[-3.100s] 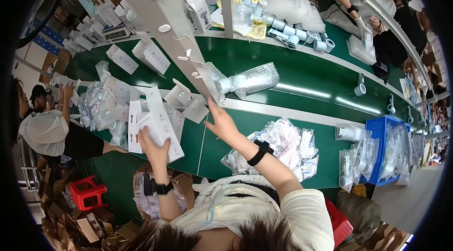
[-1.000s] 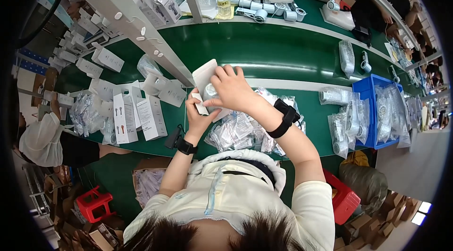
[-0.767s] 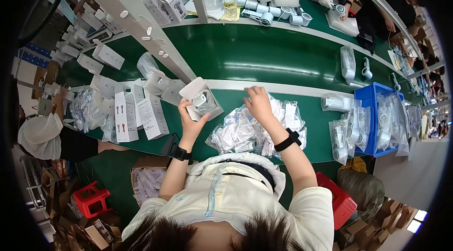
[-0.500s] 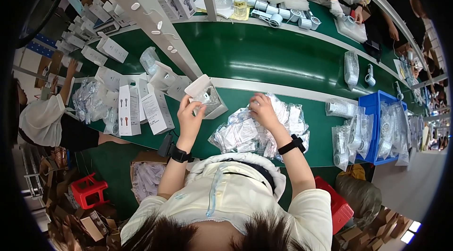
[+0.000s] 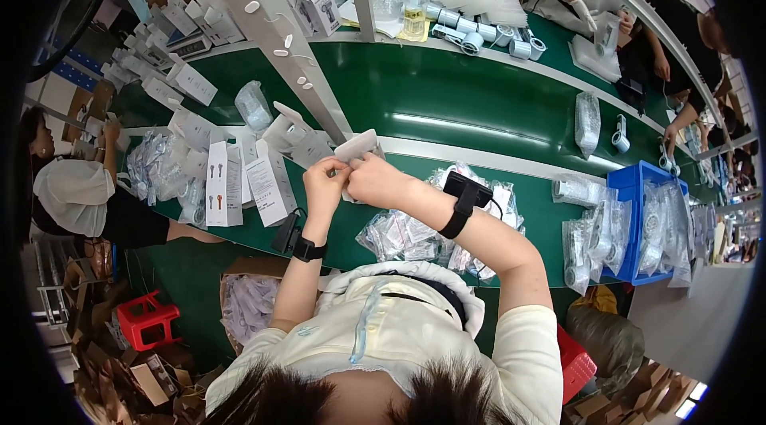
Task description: The person packages handheld fans by placing a bubble-wrapped fan, a small plastic bag, and a manual into a white cardboard box. They then close the lid and set the completed package aside on the assembly line, repeating the process for multiple units.
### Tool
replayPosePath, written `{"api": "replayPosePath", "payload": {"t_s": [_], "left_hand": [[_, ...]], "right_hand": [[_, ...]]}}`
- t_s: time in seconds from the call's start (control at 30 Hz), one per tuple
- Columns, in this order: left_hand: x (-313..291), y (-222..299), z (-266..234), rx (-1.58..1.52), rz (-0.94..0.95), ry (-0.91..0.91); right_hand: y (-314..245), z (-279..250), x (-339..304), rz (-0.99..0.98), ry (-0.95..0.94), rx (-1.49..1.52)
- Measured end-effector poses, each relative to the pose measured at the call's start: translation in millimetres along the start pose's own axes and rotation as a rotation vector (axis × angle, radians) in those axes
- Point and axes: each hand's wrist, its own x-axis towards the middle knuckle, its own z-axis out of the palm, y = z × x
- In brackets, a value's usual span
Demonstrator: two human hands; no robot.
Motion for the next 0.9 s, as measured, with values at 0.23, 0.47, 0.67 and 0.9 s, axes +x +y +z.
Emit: {"api": "replayPosePath", "payload": {"t_s": [0.23,0.47,0.67,0.9], "left_hand": [[-2,-17,-4,-0.095,-0.045,0.048],[-2,-2,1,-0.069,-0.04,0.033],[-8,-23,-17,-0.303,-0.002,0.056],[-15,-120,-66,0.899,-0.105,0.125]], "right_hand": [[-4,-28,-26,0.176,0.54,0.202],[-14,19,-9,0.244,-0.019,0.087],[7,10,-20,0.299,-0.047,0.555],[-6,95,-32,0.583,0.497,0.863]]}}
